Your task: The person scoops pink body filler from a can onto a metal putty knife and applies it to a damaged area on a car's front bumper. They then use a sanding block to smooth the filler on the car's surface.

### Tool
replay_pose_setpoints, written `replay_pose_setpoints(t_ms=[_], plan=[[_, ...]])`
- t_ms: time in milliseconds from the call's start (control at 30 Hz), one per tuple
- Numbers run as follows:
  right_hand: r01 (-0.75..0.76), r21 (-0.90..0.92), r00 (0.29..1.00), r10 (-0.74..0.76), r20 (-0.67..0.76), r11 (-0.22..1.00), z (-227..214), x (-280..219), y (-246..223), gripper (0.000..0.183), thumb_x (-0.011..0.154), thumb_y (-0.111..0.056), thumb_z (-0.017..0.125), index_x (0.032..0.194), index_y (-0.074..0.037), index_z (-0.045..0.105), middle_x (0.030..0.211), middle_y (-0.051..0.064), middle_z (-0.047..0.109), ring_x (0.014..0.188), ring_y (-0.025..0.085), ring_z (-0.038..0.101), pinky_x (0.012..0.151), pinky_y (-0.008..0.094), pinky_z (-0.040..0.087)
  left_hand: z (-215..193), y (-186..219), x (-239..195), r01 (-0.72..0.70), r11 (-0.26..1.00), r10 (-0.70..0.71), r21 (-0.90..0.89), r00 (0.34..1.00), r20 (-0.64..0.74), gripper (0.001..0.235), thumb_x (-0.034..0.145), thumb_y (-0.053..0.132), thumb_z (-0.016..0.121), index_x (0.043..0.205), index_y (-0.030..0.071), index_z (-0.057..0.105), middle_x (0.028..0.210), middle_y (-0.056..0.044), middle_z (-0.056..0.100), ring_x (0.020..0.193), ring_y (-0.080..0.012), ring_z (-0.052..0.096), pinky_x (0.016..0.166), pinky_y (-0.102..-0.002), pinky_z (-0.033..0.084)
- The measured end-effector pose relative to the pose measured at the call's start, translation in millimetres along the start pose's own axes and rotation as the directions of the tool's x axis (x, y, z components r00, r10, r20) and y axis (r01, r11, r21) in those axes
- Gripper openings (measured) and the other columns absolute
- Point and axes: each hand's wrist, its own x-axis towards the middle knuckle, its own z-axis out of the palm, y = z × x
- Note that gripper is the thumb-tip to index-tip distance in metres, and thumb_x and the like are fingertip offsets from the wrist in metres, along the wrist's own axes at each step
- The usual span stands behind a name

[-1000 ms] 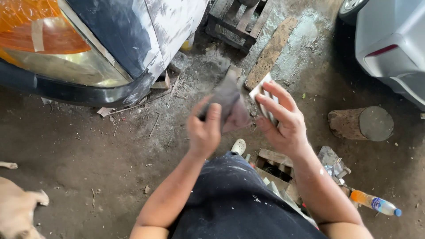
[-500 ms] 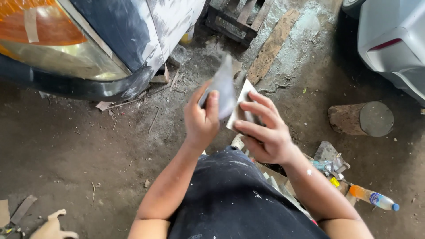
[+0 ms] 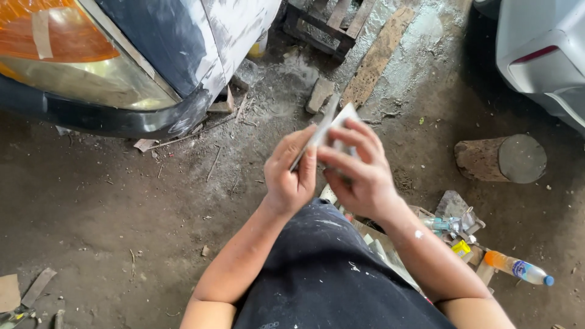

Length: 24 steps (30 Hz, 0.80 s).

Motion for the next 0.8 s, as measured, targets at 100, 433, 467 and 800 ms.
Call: replay_pose_setpoints(t_ms=[100,433,467,800], plan=[[-0.011,-0.011,0.995,0.012,0.095,1.000,15.4,-13.3,-3.4,0.041,0.078,-0.010,0.079,0.118,-0.019,0.075,0.136,0.012,0.062,0.139,0.041,0.051,0.113,0.058,0.042,-3.3,1.9,-0.6,0.008,0.991,-0.006,0.134,1.000,-0.019,0.024,0.111,0.014,0.057,0.129,-0.001,0.065,0.118,-0.016,0.072,0.107,-0.0245,0.074,0.091,-0.033,0.061],[0.126,0.567,0.991,-0.131,-0.032,0.814,-12.9,-8.3,21.3,0.043,0.089,-0.015,0.068,0.132,-0.015,0.065,0.151,0.017,0.053,0.154,0.038,0.043,0.124,0.053,0.037,-4.5,-22.1,3.4,0.572,0.707,-0.642,-0.417,0.766,-0.038,0.029,0.105,0.018,0.060,0.125,-0.003,0.064,0.109,-0.013,0.073,0.094,-0.0243,0.073,0.084,-0.039,0.062],[-0.042,0.599,0.997,-0.001,0.071,0.800,-11.0,-14.5,30.4,0.042,0.092,-0.014,0.068,0.134,-0.013,0.065,0.152,0.019,0.053,0.151,0.038,0.047,0.123,0.053,0.040,-8.3,-23.1,6.3,0.574,0.488,-0.733,-0.658,0.678,0.048,0.028,0.104,0.017,0.060,0.124,-0.003,0.062,0.111,-0.014,0.072,0.096,-0.0247,0.073,0.086,-0.041,0.062],[0.147,-0.115,0.984,-0.134,0.116,0.982,17.5,-12.6,0.3,0.038,0.084,-0.012,0.078,0.121,-0.018,0.075,0.143,0.016,0.057,0.140,0.040,0.046,0.114,0.057,0.037,-3.8,-30.5,-8.5,0.362,0.930,-0.367,-0.061,0.905,-0.216,0.030,0.108,0.023,0.054,0.104,0.000,0.071,0.085,-0.011,0.073,0.065,-0.0182,0.071,0.054,-0.030,0.054]])
